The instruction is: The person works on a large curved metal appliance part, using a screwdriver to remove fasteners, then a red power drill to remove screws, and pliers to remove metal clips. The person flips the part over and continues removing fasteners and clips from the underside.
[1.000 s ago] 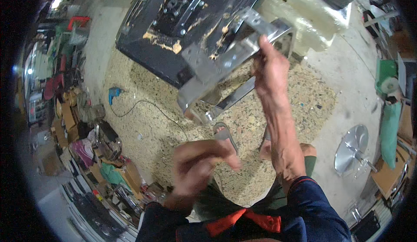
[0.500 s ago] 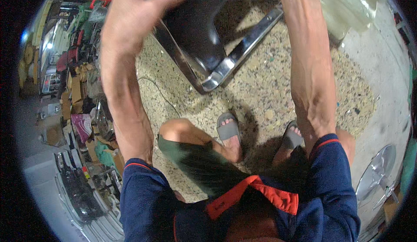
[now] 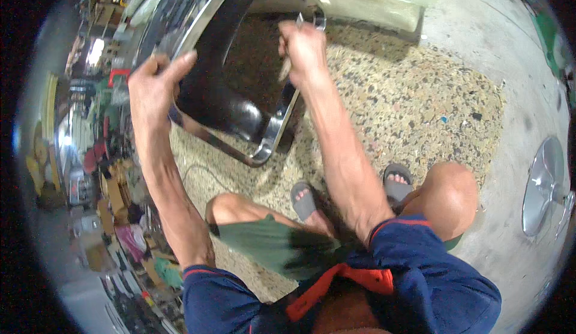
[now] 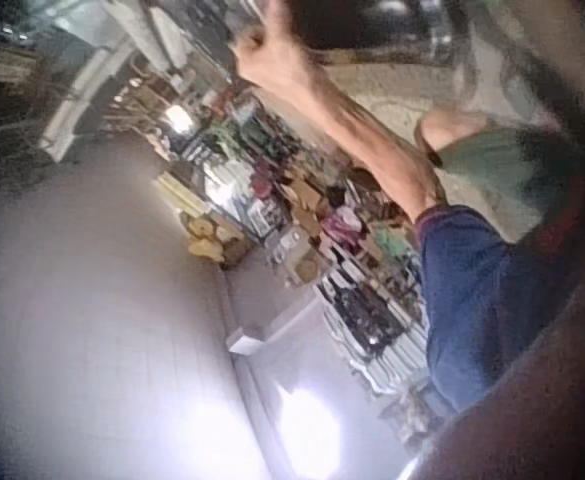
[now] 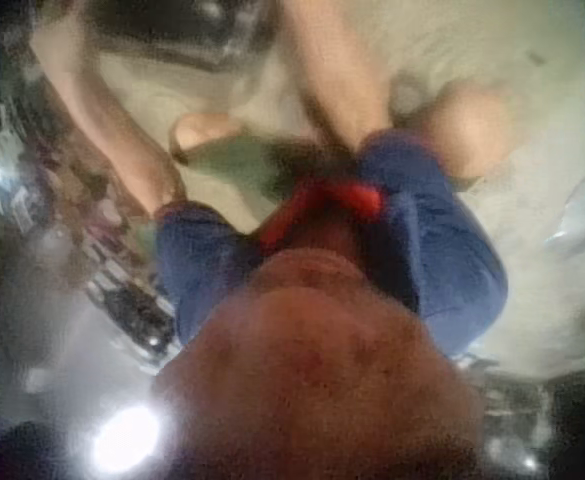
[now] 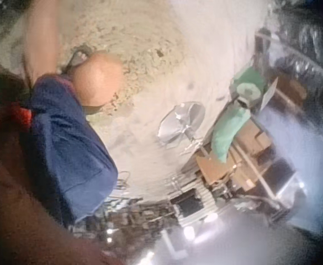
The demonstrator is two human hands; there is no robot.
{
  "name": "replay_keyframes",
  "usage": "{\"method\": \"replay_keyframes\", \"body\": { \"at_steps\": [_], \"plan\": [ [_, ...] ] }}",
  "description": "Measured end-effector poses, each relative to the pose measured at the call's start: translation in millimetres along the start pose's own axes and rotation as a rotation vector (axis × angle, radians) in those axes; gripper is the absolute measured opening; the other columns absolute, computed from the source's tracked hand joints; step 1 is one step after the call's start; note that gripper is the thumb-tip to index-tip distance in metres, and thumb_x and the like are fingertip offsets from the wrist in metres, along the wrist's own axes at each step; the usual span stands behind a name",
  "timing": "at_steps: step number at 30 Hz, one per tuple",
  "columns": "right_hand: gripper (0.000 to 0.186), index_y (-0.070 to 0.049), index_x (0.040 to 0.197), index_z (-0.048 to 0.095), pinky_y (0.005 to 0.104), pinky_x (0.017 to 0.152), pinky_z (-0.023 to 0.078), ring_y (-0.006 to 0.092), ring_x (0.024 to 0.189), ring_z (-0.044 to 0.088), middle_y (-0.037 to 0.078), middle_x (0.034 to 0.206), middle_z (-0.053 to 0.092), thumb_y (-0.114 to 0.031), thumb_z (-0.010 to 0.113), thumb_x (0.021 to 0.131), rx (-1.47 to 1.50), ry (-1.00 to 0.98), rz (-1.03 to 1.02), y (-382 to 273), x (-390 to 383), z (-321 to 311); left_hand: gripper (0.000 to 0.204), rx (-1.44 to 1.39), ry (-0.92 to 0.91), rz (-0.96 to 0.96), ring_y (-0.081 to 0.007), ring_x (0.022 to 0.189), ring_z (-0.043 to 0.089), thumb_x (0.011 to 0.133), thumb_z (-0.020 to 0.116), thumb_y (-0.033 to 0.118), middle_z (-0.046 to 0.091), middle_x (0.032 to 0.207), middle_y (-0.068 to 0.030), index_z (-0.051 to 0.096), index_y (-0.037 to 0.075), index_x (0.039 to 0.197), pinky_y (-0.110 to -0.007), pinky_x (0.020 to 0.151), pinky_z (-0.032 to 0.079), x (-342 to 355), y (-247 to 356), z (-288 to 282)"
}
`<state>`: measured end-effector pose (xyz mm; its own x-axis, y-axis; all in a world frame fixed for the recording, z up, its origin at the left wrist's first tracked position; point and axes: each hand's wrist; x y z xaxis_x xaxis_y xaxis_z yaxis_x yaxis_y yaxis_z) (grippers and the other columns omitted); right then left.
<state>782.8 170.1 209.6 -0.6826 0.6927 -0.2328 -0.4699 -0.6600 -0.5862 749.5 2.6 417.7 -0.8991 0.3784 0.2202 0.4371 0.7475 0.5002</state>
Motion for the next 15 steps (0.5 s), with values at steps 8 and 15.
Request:
{"method": "replay_keyframes", "body": {
  "at_steps": [8, 15],
  "plan": [
    [0.024, 0.006, 0.120, 0.061, 0.0298, 0.059, 0.045, 0.0145, 0.067, 0.056, 0.009, 0.091, 0.066, -0.008, 0.056, 0.101, -0.573, 0.355, 0.214, 90.2, -47.9, -145.3, 0.035, 0.008, 0.112, 0.028, -0.0079, 0.065, 0.051, 0.085, 0.084, 0.035, 0.059, 0.071, 0.0019, 0.078, 0.001, 0.091, -0.025, 0.058, 0.037, 5.1, -8.9, 21.6],
    [0.022, 0.011, 0.116, 0.065, 0.0270, 0.062, 0.055, 0.0174, 0.074, 0.072, 0.009, 0.080, 0.067, 0.000, 0.060, 0.098, -0.363, 0.110, 0.284, 90.8, -110.3, -117.7, 0.027, -0.142, 0.208, 0.165, -0.0093, 0.060, 0.052, 0.083, 0.083, 0.024, 0.060, 0.065, 0.0002, 0.074, 0.000, 0.076, -0.029, 0.058, 0.037, 9.8, 24.6, 40.8]
  ]
}}
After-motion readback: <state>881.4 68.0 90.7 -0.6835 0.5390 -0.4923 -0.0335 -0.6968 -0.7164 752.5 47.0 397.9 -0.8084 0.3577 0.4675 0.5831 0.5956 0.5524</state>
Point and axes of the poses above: each hand's wrist, its own x-axis towards the middle knuckle, its own z-axis out of the palm, y = z × x
